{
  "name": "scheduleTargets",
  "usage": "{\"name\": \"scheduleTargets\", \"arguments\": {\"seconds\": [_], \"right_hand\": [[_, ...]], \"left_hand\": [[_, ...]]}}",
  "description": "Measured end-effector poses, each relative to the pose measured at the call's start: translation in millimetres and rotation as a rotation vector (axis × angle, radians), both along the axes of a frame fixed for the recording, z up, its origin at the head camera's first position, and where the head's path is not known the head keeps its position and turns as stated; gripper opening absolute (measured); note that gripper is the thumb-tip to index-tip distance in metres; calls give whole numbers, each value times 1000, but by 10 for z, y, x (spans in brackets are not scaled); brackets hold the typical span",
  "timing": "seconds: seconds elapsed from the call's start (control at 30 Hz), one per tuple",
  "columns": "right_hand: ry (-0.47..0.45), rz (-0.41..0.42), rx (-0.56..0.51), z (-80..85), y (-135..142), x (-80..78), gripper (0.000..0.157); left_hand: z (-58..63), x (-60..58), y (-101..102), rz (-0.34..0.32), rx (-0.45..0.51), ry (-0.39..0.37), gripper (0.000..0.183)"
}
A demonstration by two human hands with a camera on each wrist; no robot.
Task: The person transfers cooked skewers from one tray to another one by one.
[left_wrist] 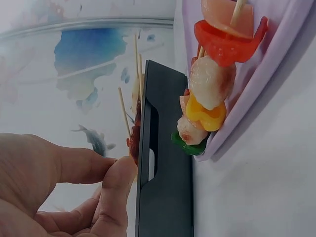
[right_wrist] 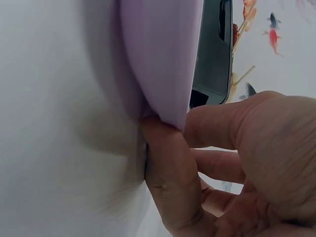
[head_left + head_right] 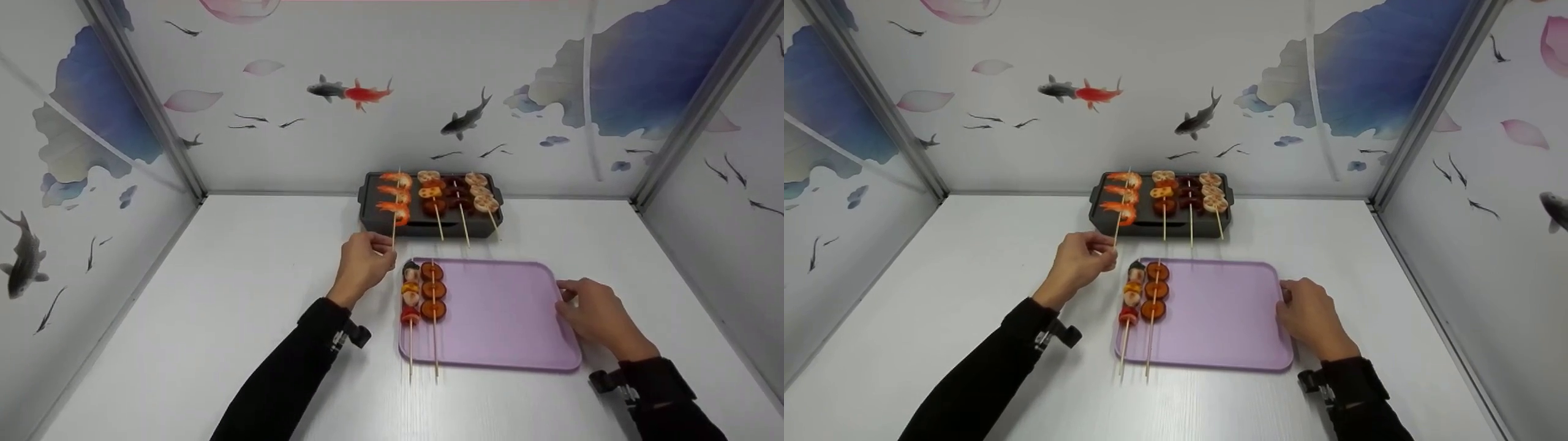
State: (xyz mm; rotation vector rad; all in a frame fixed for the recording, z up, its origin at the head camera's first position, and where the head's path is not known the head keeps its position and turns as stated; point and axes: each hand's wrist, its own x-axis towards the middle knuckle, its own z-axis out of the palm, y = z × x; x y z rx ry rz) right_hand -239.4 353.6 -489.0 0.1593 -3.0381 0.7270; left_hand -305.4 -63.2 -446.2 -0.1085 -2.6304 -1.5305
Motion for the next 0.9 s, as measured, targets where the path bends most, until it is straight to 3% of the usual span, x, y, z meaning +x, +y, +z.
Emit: {"name": "scheduleTargets", "arguments": {"seconds": [0.23,0.5,0.7,0.9], "right_hand": [[-15,-3,-2,-15,-7,9,51],[33,22,5,-14,9,25,49],[43,19,8,-1,8,6,49],[41,21,8,7,-3,14,49]], "left_hand": [[-33,149,-16,-20,1,-12,17],[3,318,-49,-52,20,-54,17],[24,437,-76,-83,10,-31,20],[14,549,-93,-110,25,-83,18]]}}
